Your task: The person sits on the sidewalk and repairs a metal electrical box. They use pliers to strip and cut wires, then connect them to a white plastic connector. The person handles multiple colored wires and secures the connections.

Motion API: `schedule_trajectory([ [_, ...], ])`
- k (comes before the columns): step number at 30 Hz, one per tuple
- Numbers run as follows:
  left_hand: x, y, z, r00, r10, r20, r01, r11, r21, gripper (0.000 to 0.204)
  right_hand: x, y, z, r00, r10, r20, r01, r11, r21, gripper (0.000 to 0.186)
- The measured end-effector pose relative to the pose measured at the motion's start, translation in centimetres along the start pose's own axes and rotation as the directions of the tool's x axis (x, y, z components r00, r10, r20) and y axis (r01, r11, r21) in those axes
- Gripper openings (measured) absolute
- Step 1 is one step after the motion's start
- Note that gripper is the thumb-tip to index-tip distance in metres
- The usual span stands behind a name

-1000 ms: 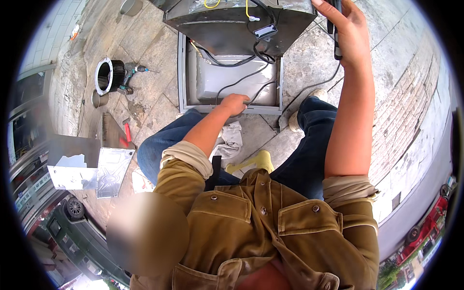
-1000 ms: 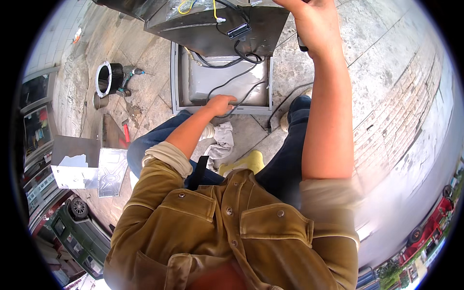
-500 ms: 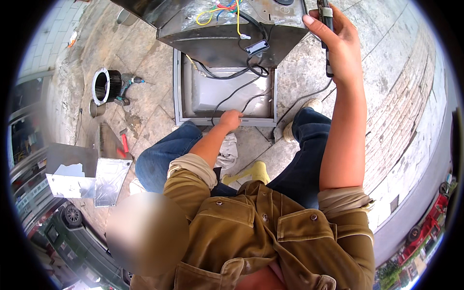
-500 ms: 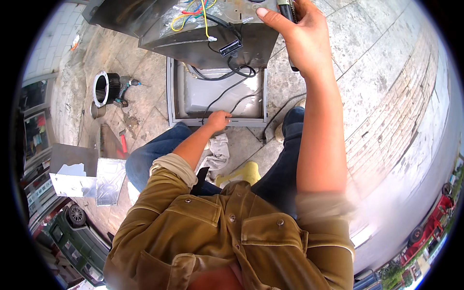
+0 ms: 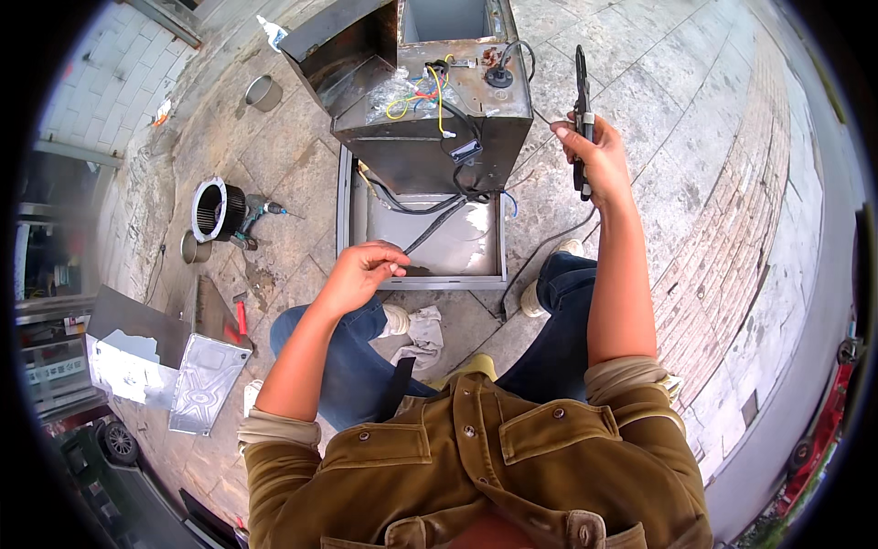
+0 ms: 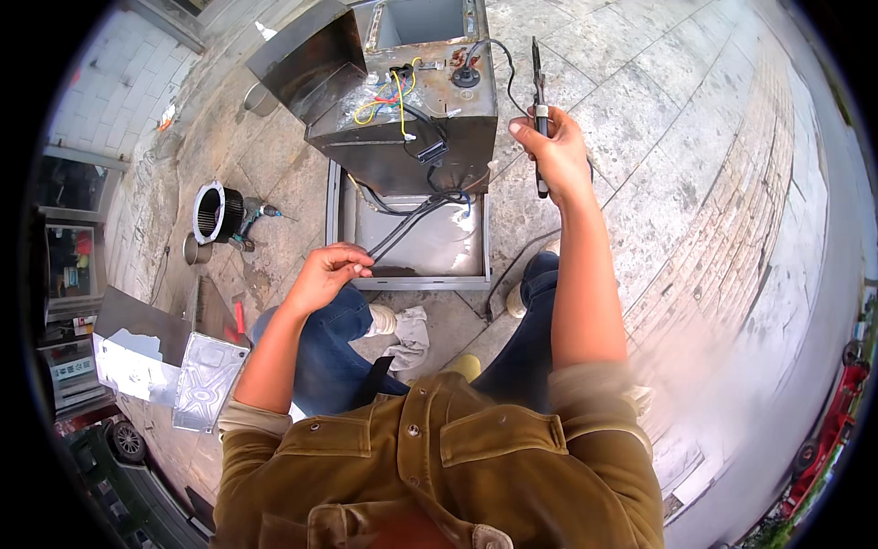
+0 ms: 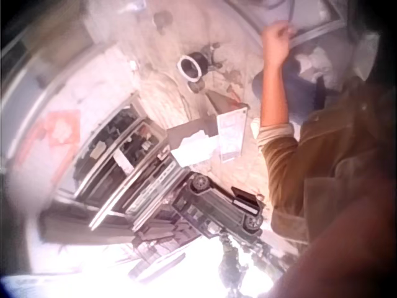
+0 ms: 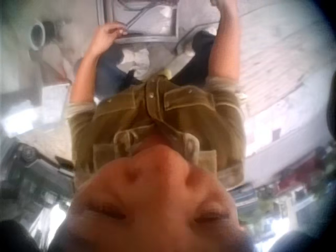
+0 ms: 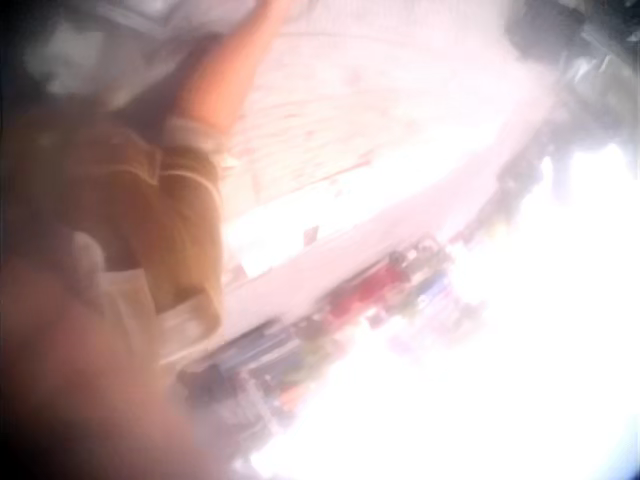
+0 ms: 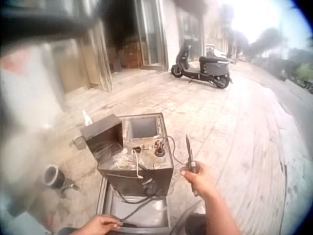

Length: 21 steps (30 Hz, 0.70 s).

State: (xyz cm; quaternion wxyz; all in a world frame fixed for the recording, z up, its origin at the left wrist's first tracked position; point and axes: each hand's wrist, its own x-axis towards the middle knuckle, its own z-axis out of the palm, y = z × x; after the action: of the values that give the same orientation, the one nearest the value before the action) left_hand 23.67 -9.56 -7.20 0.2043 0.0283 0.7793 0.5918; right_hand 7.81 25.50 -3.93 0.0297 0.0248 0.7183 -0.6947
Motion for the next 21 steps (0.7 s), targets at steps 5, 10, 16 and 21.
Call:
schedule_trajectory([
  [5,-1.6,2.0,1.2,0.998,0.066,0.003,-0.066,0.998,0.011,0.016,-4.9,0.1,-0.7,0.994,0.026,0.109,-0.051,0.970,0.236,0.040],
  [10,-1.6,4.1,2.2,0.999,0.051,-0.008,-0.051,0.998,0.039,0.014,-5.5,0.9,-1.6,0.990,0.003,0.139,-0.074,0.859,0.507,0.040],
  [16,-1.7,4.8,2.7,0.992,0.123,-0.013,-0.123,0.992,-0.035,0.013,-5.4,1.1,-1.0,0.985,-0.030,0.168,-0.097,0.710,0.697,0.041],
  [21,-1.1,3.6,2.7,0.980,0.188,-0.060,-0.194,0.974,-0.119,0.014,-4.7,1.7,-0.7,0.995,-0.015,0.094,-0.048,0.773,0.633,0.042],
])
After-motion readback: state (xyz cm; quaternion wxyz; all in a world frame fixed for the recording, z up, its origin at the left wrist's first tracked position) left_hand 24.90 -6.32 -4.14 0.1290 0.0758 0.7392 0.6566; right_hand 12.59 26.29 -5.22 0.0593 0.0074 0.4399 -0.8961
